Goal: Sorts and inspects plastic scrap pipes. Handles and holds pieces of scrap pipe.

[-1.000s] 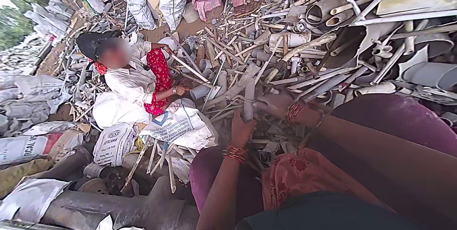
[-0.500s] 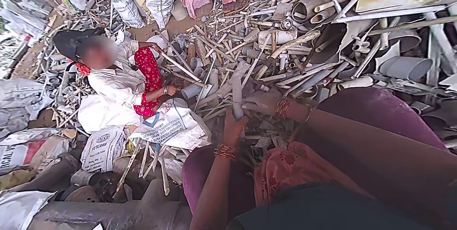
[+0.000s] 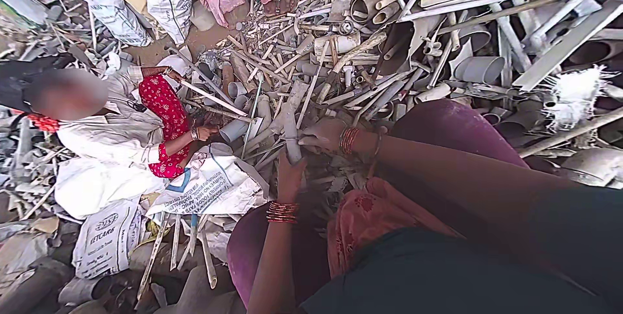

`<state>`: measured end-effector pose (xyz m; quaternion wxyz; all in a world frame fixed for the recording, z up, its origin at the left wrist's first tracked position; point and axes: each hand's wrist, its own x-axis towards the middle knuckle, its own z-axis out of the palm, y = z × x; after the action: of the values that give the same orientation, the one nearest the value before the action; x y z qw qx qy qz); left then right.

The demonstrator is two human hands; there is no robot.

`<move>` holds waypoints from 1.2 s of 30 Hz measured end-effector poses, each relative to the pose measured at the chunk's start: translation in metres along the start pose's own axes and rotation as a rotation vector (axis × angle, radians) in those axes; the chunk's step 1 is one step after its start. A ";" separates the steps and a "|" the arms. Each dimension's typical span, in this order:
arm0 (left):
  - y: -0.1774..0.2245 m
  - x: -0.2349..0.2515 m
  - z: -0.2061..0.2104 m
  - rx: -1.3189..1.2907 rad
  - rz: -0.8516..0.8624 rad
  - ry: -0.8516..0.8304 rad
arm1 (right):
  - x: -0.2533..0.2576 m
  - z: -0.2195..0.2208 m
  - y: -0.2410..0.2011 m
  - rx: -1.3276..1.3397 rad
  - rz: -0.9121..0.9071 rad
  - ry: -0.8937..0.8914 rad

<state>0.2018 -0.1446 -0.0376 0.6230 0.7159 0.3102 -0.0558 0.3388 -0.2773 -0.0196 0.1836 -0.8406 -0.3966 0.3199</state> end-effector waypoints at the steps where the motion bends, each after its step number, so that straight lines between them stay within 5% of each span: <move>1: 0.001 0.000 0.000 0.014 -0.002 -0.005 | 0.002 -0.006 0.005 -0.011 0.037 0.040; 5: 0.003 -0.001 0.002 0.066 0.003 -0.012 | 0.006 -0.025 0.018 -0.033 0.162 0.092; 11: 0.000 -0.001 0.000 0.085 -0.003 0.027 | -0.004 0.006 -0.008 0.011 0.003 0.006; 18: 0.005 -0.006 0.007 0.120 -0.020 0.026 | 0.005 -0.015 0.001 -0.087 0.195 0.077; 24: 0.002 -0.009 0.002 0.201 -0.036 0.064 | -0.002 0.009 -0.020 -0.114 0.064 0.022; 31: 0.011 -0.007 0.005 0.269 -0.024 0.013 | 0.003 -0.011 -0.005 -0.115 0.223 0.159; 36: 0.006 -0.008 0.000 0.201 -0.037 -0.001 | -0.003 0.008 -0.016 -0.102 0.122 0.108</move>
<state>0.1984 -0.1484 -0.0284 0.5471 0.7688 0.3159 -0.0986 0.3234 -0.2699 -0.0150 0.1418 -0.8874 -0.3503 0.2642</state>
